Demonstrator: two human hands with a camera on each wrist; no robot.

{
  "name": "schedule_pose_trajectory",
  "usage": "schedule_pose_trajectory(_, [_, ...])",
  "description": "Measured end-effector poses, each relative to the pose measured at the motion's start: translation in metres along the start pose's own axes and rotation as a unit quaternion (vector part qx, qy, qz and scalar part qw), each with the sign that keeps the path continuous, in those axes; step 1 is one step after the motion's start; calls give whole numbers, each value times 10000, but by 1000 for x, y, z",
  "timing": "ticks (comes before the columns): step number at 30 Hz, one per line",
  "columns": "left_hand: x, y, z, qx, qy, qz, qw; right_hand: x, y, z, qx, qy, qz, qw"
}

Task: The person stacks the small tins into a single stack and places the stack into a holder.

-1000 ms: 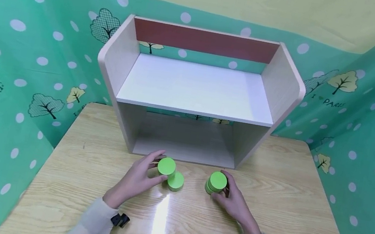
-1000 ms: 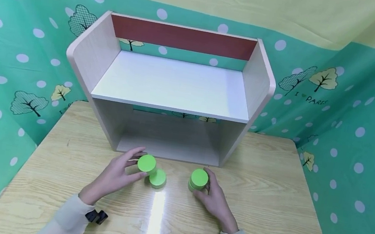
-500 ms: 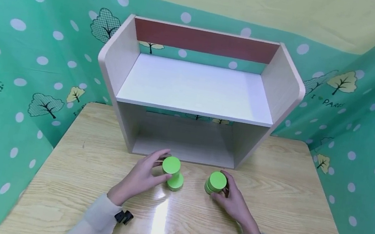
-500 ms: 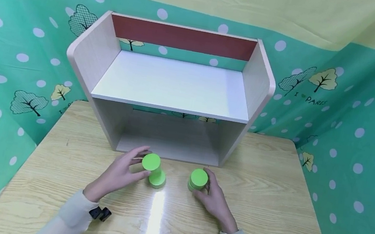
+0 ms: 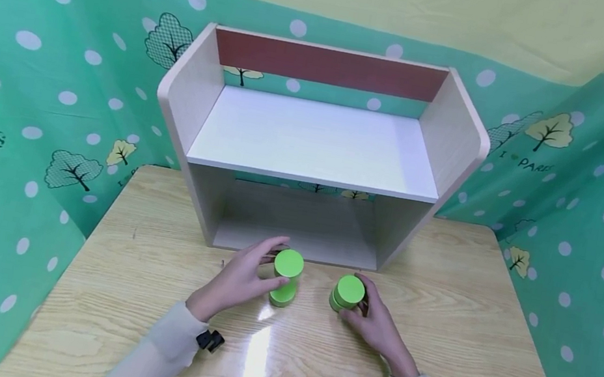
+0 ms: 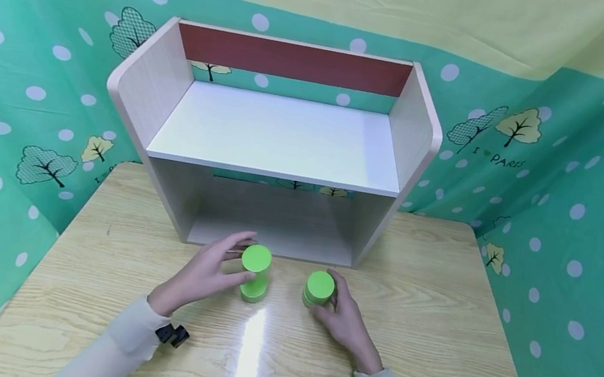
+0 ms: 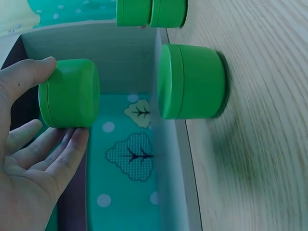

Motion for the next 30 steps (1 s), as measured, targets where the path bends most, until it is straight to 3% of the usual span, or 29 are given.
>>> schedule_pose_trajectory(14, [12, -22, -8, -7, -20, 192, 9998, -2, -2, 2, -98, 86, -57, 9999])
schedule_pose_trajectory(30, [33, -41, -21, 364, -216, 522, 9977, 0, 0, 2, -56, -9, -5, 10000])
Point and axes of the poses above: each hand's wrist, its own y-axis away from the middle knuckle, its own x-axis out of the palm, z = x × y, the point moved 9 cm from there along -y, towards the middle knuckle, and after that the axes turned 5 degrees about x, right-handed, at the moved point
